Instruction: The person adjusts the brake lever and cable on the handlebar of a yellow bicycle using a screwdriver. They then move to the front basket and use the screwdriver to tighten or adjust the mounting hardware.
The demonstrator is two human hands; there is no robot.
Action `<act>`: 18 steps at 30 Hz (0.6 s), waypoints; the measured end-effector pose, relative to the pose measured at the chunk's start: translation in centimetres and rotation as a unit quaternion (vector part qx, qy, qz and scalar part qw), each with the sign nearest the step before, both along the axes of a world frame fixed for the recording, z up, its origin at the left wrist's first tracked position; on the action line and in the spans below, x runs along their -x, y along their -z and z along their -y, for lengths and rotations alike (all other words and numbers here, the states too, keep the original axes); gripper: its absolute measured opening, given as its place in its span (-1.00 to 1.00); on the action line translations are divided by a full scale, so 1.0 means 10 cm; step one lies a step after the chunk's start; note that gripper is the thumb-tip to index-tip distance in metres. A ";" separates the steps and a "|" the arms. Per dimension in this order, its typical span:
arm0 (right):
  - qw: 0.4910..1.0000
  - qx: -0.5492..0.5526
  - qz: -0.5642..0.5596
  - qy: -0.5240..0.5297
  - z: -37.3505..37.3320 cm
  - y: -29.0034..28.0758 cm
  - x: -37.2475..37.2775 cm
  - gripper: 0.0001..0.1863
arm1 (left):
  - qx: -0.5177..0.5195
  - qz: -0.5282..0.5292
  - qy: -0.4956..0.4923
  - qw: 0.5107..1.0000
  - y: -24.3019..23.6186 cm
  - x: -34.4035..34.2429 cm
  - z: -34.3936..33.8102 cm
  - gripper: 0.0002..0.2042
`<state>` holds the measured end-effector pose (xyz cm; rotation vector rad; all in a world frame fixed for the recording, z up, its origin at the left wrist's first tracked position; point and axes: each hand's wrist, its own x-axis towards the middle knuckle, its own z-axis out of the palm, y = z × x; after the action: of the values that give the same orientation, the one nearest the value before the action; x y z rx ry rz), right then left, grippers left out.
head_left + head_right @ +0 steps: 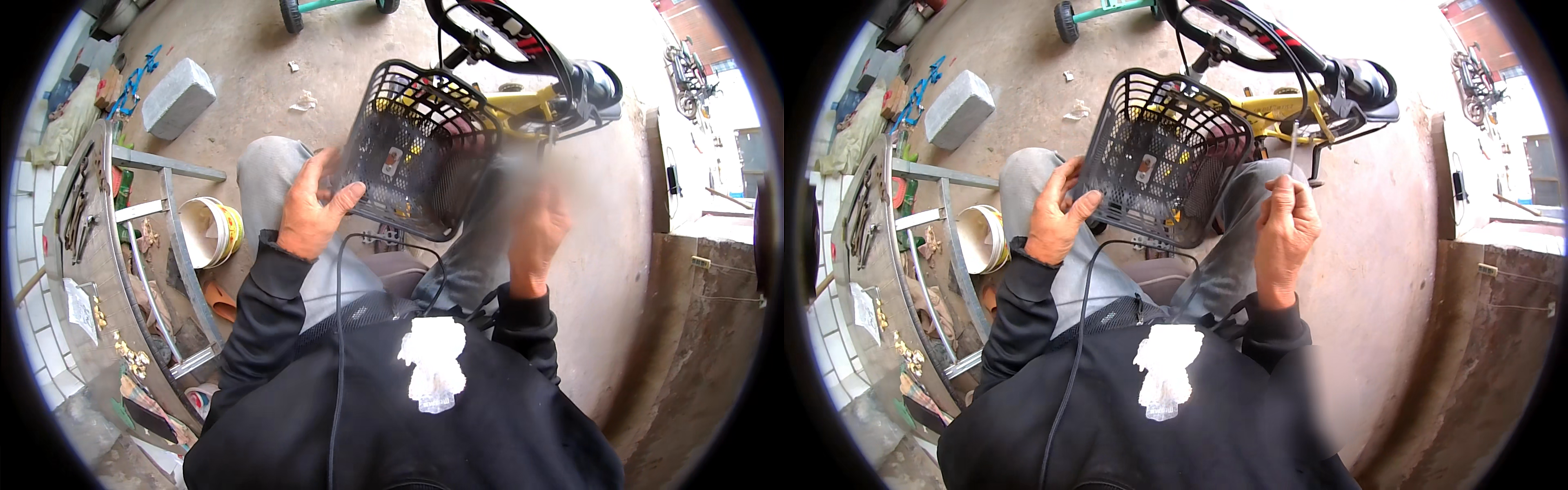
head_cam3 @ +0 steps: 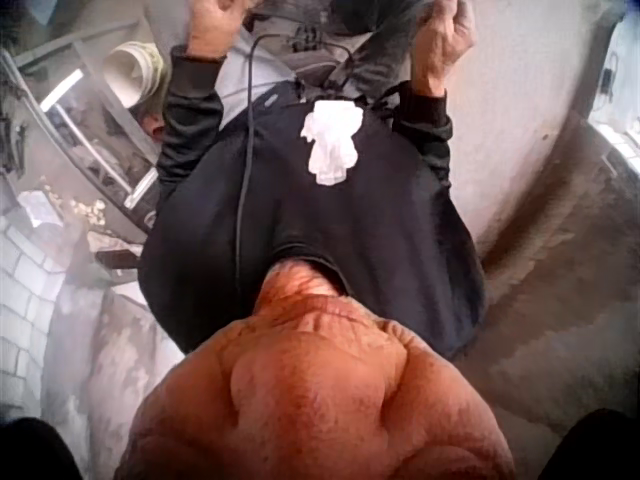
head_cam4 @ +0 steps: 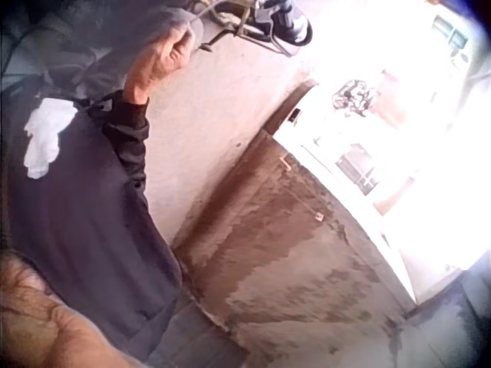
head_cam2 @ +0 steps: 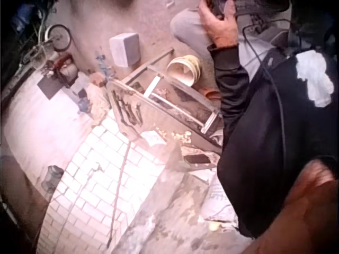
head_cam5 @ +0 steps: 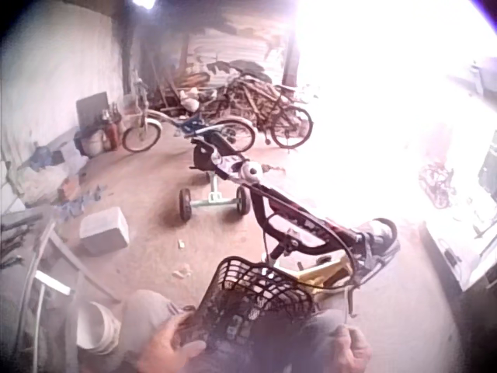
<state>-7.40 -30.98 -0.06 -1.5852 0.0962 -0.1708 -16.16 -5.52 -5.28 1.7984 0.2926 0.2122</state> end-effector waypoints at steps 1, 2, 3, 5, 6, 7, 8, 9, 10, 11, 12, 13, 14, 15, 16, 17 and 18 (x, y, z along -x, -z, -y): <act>1.000 -0.006 -0.012 -0.004 0.02 0.08 0.05 -0.76 | -0.016 -0.015 -0.007 1.000 0.03 0.02 0.03 -0.39; 1.000 0.000 -0.015 -0.009 0.04 0.14 0.09 -0.77 | -0.032 -0.030 -0.014 0.999 0.07 0.05 0.06 -0.41; 0.999 -0.002 -0.047 -0.022 0.04 0.18 0.14 -0.77 | -0.051 -0.045 -0.024 0.997 0.12 0.07 0.08 -0.42; 0.993 -0.007 -0.109 -0.049 0.00 0.26 0.26 -0.78 | -0.113 -0.008 -0.035 0.993 0.20 0.08 0.11 -0.57; 0.991 -0.006 -0.116 -0.069 -0.04 0.31 0.31 -0.78 | -0.131 -0.016 -0.026 0.991 0.23 0.08 0.09 -0.60; 0.987 0.034 -0.134 -0.087 -0.05 0.36 0.36 -0.77 | -0.150 -0.025 -0.018 0.988 0.27 0.07 0.07 -0.63; 0.982 0.048 -0.142 -0.112 -0.06 0.47 0.40 -0.76 | -0.144 -0.015 -0.022 0.989 0.32 0.06 0.05 -0.68; 0.977 0.063 -0.149 -0.139 -0.07 0.53 0.43 -0.75 | -0.137 -0.006 -0.026 0.990 0.37 0.05 0.02 -0.72; 0.973 0.048 -0.161 -0.161 -0.07 0.56 0.45 -0.74 | -0.115 -0.010 -0.030 0.993 0.41 0.04 -0.01 -0.72; 0.971 0.038 -0.160 -0.172 -0.07 0.55 0.46 -0.74 | -0.108 -0.009 -0.033 0.994 0.44 0.03 -0.05 -0.72; 0.970 0.030 -0.159 -0.183 -0.08 0.52 0.45 -0.74 | -0.100 -0.006 -0.037 0.994 0.46 0.00 -0.07 -0.72; 0.968 0.022 -0.159 -0.195 -0.09 0.50 0.45 -0.74 | -0.092 -0.003 -0.038 0.995 0.48 -0.02 -0.11 -0.72; 0.967 0.029 -0.153 -0.203 -0.10 0.52 0.45 -0.73 | -0.080 -0.004 -0.040 0.996 0.49 -0.04 -0.14 -0.71; 0.966 0.035 -0.147 -0.211 -0.10 0.54 0.45 -0.73 | -0.067 -0.004 -0.044 0.997 0.49 -0.07 -0.17 -0.71; 0.964 0.042 -0.141 -0.219 -0.10 0.57 0.46 -0.73 | -0.089 -0.011 -0.044 0.995 0.51 -0.09 -0.24 -0.68; 0.963 0.048 -0.136 -0.228 -0.11 0.58 0.46 -0.73 | -0.101 -0.008 -0.049 0.994 0.51 -0.16 -0.33 -0.67; 0.960 0.034 -0.146 -0.237 -0.13 0.57 0.46 -0.72 | -0.109 -0.010 -0.055 0.992 0.51 -0.21 -0.41 -0.67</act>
<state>-11.96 -29.63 -5.75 -1.6489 -0.0631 0.4400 -14.02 -1.44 -10.41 2.0037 0.3959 0.3130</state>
